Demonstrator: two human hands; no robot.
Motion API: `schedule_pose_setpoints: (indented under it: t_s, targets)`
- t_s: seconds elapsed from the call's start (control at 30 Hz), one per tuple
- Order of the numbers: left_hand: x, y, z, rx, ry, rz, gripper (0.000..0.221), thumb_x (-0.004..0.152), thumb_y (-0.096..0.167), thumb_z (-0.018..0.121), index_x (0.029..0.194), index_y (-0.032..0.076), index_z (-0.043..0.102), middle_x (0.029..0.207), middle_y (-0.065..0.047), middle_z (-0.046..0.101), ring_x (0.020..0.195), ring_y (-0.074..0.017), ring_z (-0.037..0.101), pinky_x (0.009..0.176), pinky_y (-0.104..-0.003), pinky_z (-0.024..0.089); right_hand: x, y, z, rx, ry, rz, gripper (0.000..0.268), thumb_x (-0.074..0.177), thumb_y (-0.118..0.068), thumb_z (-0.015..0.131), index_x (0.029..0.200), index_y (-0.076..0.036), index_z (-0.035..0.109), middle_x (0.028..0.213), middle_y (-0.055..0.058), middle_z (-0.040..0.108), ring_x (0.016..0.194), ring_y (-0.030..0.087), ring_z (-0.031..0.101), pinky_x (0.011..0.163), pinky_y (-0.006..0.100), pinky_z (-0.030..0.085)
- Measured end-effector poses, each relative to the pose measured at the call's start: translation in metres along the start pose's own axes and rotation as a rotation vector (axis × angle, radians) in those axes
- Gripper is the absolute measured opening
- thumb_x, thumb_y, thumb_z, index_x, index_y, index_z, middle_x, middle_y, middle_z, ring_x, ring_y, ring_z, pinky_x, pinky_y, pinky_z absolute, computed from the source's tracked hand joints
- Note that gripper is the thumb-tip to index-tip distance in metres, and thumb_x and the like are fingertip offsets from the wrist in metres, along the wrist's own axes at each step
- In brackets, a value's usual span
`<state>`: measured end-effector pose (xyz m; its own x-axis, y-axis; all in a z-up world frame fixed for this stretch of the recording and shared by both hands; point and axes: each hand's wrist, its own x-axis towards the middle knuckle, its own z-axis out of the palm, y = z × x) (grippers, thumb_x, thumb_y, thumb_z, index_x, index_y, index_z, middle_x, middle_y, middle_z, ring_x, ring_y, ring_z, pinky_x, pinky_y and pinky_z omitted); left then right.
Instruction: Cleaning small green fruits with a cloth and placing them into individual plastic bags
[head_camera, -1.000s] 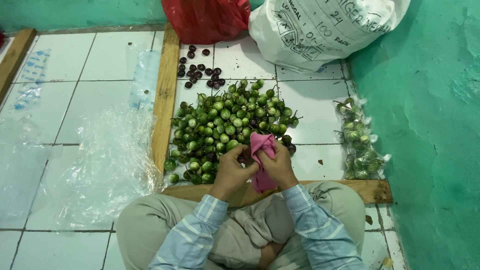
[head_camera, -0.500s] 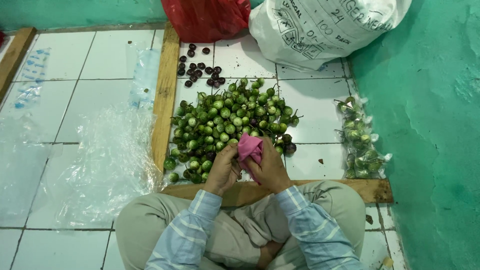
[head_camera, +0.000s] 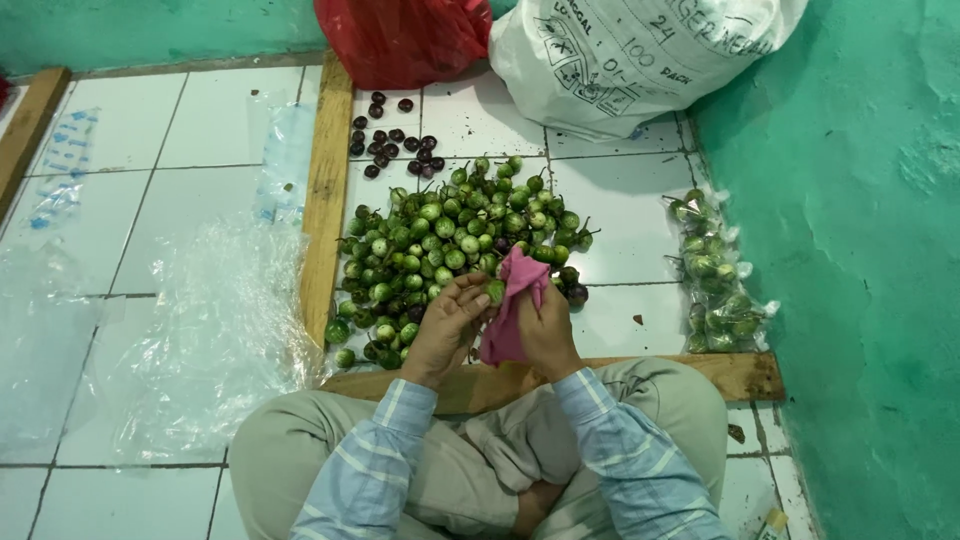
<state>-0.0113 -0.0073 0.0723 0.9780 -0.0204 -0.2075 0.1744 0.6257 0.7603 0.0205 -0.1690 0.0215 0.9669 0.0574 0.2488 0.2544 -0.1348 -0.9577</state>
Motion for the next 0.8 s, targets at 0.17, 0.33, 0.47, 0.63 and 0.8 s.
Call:
schedule_pose_setpoints:
  t_s: [0.17, 0.33, 0.47, 0.63, 0.8]
  targets:
    - [0.007, -0.019, -0.010, 0.314, -0.076, 0.268, 0.039, 0.087, -0.009, 0.073, 0.124, -0.004, 0.064, 0.120, -0.016, 0.071, 0.110, -0.0216, 0.067, 0.094, -0.037, 0.058, 0.001, -0.033, -0.001, 0.080, -0.132, 0.111, 0.036, 0.106, -0.031, 0.045, 0.105, -0.004, 0.068, 0.091, 0.010, 0.068, 0.090, 0.021, 0.063, 0.084, 0.047, 0.051]
    - [0.001, -0.023, -0.001, 0.412, -0.045, 0.392, 0.041, 0.079, -0.011, 0.081, 0.117, -0.003, 0.068, 0.119, -0.013, 0.071, 0.107, -0.0197, 0.069, 0.091, -0.035, 0.061, 0.001, -0.008, 0.002, 0.045, -0.091, 0.117, 0.028, 0.102, -0.021, 0.055, 0.082, -0.007, 0.067, 0.066, 0.003, 0.061, 0.071, 0.014, 0.054, 0.068, 0.036, 0.046]
    - [-0.001, -0.022, -0.001, 0.412, 0.018, 0.363, 0.030, 0.084, -0.005, 0.081, 0.112, -0.006, 0.073, 0.108, -0.018, 0.074, 0.099, -0.0231, 0.072, 0.085, -0.036, 0.063, -0.001, -0.035, 0.002, 0.028, -0.045, 0.129, 0.028, 0.102, -0.023, 0.058, 0.082, -0.005, 0.066, 0.068, 0.010, 0.061, 0.072, 0.016, 0.054, 0.070, 0.041, 0.049]
    - [-0.002, -0.020, 0.004, 0.374, 0.070, 0.296, 0.031, 0.085, -0.001, 0.081, 0.116, -0.003, 0.074, 0.104, -0.016, 0.076, 0.098, -0.0212, 0.073, 0.086, -0.035, 0.063, -0.003, -0.037, 0.004, -0.012, 0.010, 0.121, 0.030, 0.104, -0.025, 0.057, 0.084, -0.004, 0.067, 0.070, 0.015, 0.065, 0.072, 0.020, 0.057, 0.072, 0.044, 0.050]
    - [0.005, -0.032, -0.007, 0.319, 0.096, 0.298, 0.026, 0.090, 0.001, 0.078, 0.113, -0.006, 0.071, 0.105, -0.017, 0.075, 0.099, -0.0192, 0.071, 0.087, -0.034, 0.061, 0.000, -0.003, -0.005, -0.073, 0.077, 0.109, 0.033, 0.105, -0.028, 0.057, 0.085, -0.004, 0.069, 0.068, 0.011, 0.060, 0.070, 0.019, 0.055, 0.069, 0.040, 0.047]
